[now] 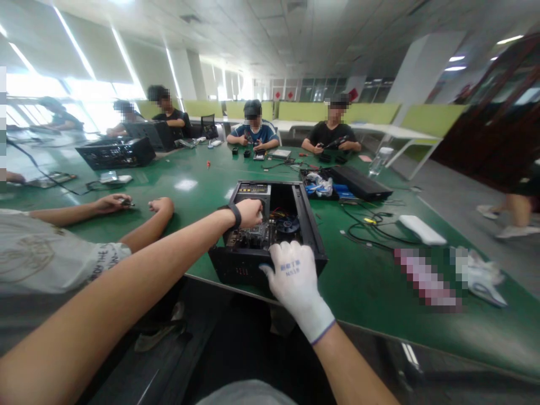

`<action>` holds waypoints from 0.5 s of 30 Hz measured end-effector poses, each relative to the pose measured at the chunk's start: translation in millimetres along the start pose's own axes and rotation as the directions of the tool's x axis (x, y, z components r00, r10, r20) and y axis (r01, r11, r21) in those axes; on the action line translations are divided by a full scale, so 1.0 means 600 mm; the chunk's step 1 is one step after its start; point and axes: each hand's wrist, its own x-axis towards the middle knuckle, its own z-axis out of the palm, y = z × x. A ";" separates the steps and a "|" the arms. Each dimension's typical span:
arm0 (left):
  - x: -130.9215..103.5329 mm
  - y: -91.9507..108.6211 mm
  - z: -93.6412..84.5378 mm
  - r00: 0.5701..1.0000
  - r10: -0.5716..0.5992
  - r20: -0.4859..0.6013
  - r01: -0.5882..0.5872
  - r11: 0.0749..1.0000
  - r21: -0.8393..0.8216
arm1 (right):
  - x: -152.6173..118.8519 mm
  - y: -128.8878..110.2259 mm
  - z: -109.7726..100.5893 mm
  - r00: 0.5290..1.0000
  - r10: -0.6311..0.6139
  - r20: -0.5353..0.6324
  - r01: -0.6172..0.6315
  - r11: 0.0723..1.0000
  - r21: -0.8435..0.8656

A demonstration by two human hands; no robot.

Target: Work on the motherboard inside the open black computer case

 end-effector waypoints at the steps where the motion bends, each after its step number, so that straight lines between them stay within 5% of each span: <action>1: 0.001 0.007 0.001 0.998 0.008 0.056 -0.011 0.999 0.044 | -0.014 -0.003 -0.005 1.000 -0.003 -0.004 0.003 1.000 0.010; 9: 0.013 0.054 0.025 0.934 0.053 0.352 -0.162 0.944 0.288 | -0.089 -0.018 -0.032 1.000 -0.003 -0.014 0.004 0.996 0.087; 15: 0.038 0.040 0.078 0.935 0.016 0.355 -0.109 0.964 0.243 | -0.096 -0.016 -0.028 1.000 -0.017 -0.022 0.019 0.993 0.116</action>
